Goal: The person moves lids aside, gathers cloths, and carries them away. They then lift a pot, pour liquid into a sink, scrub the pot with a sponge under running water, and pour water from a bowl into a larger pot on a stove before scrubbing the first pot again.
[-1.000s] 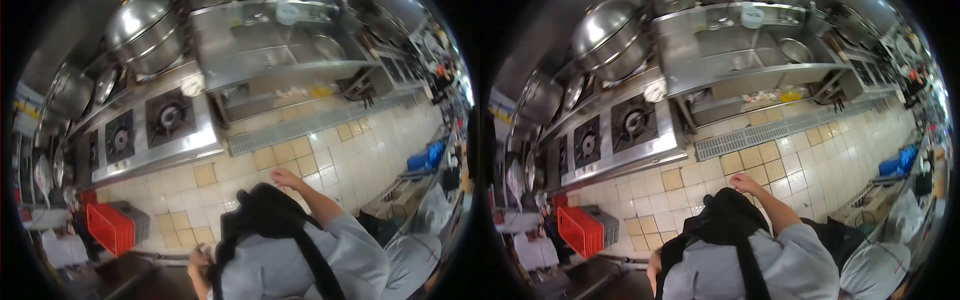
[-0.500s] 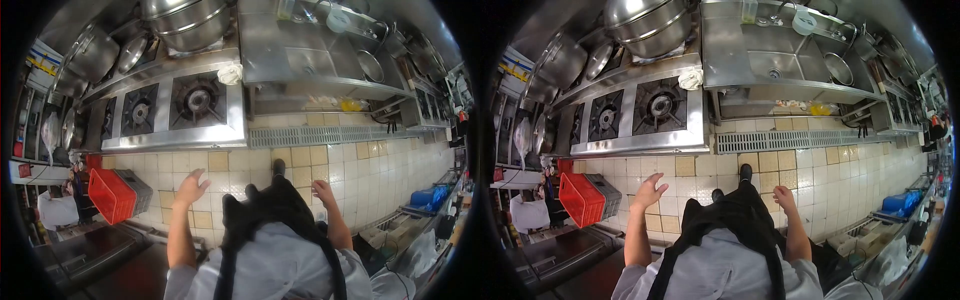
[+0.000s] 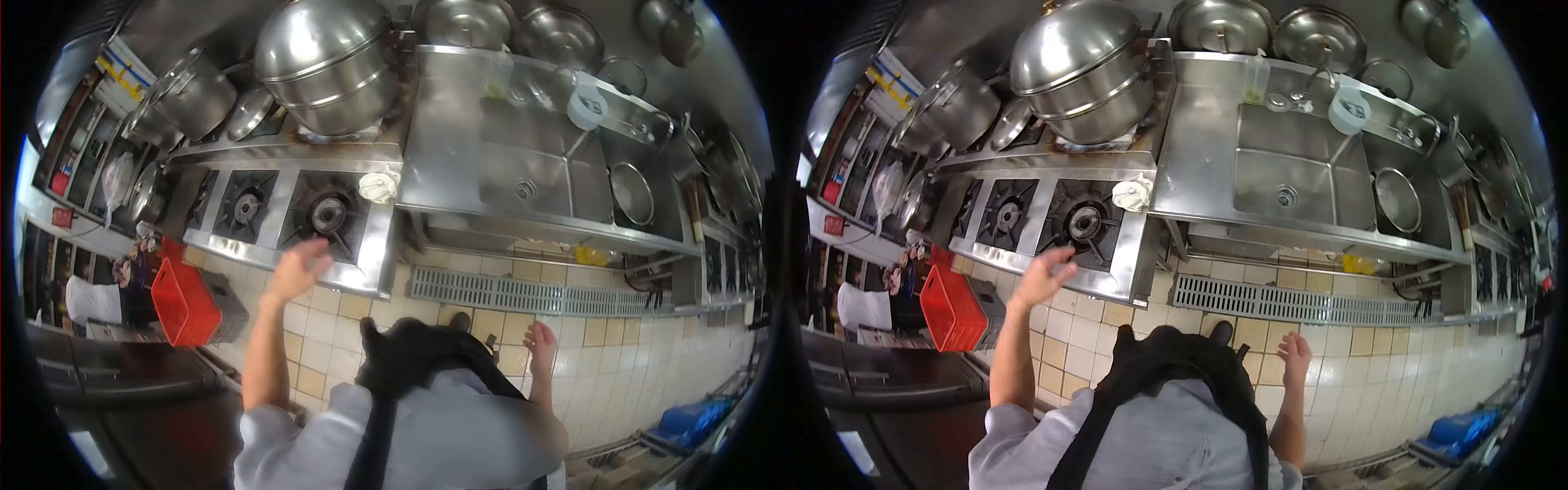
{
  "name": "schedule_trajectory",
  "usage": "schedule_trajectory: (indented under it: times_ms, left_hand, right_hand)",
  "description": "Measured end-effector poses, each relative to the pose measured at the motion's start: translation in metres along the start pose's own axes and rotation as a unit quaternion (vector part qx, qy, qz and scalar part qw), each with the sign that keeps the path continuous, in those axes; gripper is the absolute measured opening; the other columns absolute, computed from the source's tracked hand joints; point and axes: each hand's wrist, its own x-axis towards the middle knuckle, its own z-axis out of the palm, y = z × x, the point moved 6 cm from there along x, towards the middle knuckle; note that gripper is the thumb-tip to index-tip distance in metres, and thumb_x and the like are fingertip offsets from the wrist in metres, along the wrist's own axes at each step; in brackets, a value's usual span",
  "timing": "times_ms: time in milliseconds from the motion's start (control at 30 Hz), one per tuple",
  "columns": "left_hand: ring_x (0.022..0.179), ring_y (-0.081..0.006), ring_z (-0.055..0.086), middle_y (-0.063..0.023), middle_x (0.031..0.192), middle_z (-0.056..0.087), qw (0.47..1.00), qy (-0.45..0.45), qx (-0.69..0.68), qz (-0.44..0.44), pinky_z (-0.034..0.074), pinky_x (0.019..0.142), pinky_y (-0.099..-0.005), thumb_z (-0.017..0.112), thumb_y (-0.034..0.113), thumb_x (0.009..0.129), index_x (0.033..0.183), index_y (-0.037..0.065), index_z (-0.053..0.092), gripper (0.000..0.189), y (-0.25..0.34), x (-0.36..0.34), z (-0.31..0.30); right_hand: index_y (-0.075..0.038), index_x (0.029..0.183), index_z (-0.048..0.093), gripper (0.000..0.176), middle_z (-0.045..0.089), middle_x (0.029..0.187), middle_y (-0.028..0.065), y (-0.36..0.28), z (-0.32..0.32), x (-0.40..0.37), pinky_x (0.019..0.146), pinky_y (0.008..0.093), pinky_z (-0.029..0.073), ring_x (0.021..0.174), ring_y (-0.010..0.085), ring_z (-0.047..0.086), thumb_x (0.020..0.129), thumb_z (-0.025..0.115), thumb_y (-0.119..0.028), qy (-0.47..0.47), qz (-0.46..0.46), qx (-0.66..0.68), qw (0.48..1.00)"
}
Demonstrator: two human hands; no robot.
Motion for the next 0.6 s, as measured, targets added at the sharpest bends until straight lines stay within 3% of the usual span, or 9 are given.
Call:
schedule_trajectory:
  times_ms: [33,100,167,233,300,400,467,500,600]
  left_hand:
    - [0.103,-0.0229,0.069,-0.0159,0.120,0.071,0.999,0.032,-0.002,-0.005,0.056,0.085,-0.0348,0.073,0.031,0.093,0.130,0.000,0.062,0.050,0.004,0.012,-0.016]
    - [0.105,-0.0243,0.070,-0.0189,0.120,0.070,0.991,0.080,-0.101,-0.042,0.056,0.088,-0.0362,0.071,0.029,0.093,0.124,-0.002,0.067,0.043,0.005,0.035,-0.044]
    - [0.102,-0.0199,0.070,-0.0182,0.114,0.072,0.988,0.144,-0.048,-0.011,0.055,0.087,-0.0343,0.071,0.026,0.094,0.123,-0.002,0.067,0.040,0.004,0.061,-0.079]
    - [0.099,-0.0189,0.070,-0.0176,0.109,0.074,0.973,0.214,-0.088,-0.023,0.055,0.086,-0.0323,0.071,0.027,0.094,0.121,-0.002,0.068,0.040,0.004,0.085,-0.115]
    - [0.098,-0.0194,0.071,-0.0164,0.106,0.075,0.963,0.260,-0.056,-0.045,0.054,0.086,-0.0321,0.071,0.032,0.093,0.120,-0.002,0.069,0.043,0.021,0.106,-0.154]
    - [0.099,-0.0185,0.070,-0.0145,0.106,0.075,0.950,0.311,-0.010,-0.033,0.053,0.088,-0.0323,0.070,0.034,0.093,0.120,0.002,0.070,0.042,-0.001,0.165,-0.212]
    - [0.098,-0.0187,0.069,-0.0147,0.105,0.075,0.936,0.346,-0.034,-0.057,0.052,0.088,-0.0322,0.070,0.033,0.093,0.120,-0.003,0.068,0.045,-0.009,0.205,-0.250]
    - [0.097,-0.0151,0.064,-0.0072,0.108,0.072,0.934,0.349,-0.057,-0.045,0.050,0.084,-0.0286,0.069,0.039,0.094,0.127,-0.002,0.065,0.052,-0.026,0.230,-0.268]
    - [0.109,-0.0202,0.061,-0.0121,0.126,0.066,0.912,0.379,-0.147,-0.061,0.049,0.091,-0.0343,0.072,0.045,0.090,0.138,-0.001,0.056,0.068,-0.072,0.297,-0.317]
  right_hand:
    - [-0.004,0.125,0.061,0.037,0.067,0.105,0.0063,-0.013,-0.002,0.014,0.072,0.0274,0.054,0.087,0.0137,0.063,0.098,0.066,-0.029,0.007,-0.009,0.015,1.000]
    - [-0.004,0.124,0.062,0.034,0.068,0.106,0.0072,-0.050,0.001,0.044,0.072,0.0280,0.055,0.085,0.0146,0.064,0.099,0.065,-0.027,0.019,-0.036,0.046,0.998]
    - [-0.005,0.124,0.062,0.034,0.068,0.108,0.0066,-0.088,0.017,0.065,0.074,0.0296,0.055,0.087,0.0134,0.064,0.100,0.064,-0.029,0.007,-0.042,0.061,0.997]
    - [-0.006,0.125,0.062,0.034,0.068,0.108,0.0059,-0.112,0.037,0.087,0.075,0.0303,0.055,0.088,0.0129,0.064,0.100,0.064,-0.028,-0.018,-0.052,0.077,0.995]
    - [-0.006,0.126,0.061,0.034,0.068,0.110,0.0047,-0.136,0.065,0.104,0.077,0.0310,0.055,0.090,0.0127,0.063,0.101,0.063,-0.028,-0.046,-0.056,0.070,0.995]
    - [-0.006,0.128,0.061,0.034,0.068,0.111,0.0049,-0.178,0.115,0.125,0.078,0.0312,0.055,0.091,0.0133,0.064,0.101,0.063,-0.027,-0.082,-0.061,0.056,0.993]
    - [-0.006,0.128,0.060,0.034,0.068,0.112,0.0052,-0.226,0.163,0.133,0.078,0.0314,0.055,0.091,0.0136,0.064,0.101,0.062,-0.026,-0.102,-0.076,0.029,0.991]
    - [-0.006,0.129,0.060,0.034,0.068,0.113,0.0056,-0.251,0.186,0.144,0.078,0.0314,0.055,0.091,0.0136,0.064,0.101,0.062,-0.026,-0.115,-0.087,0.024,0.989]
    - [-0.007,0.131,0.058,0.035,0.067,0.117,0.0069,-0.319,0.260,0.170,0.077,0.0309,0.055,0.092,0.0133,0.064,0.102,0.061,-0.025,-0.165,-0.109,0.002,0.980]
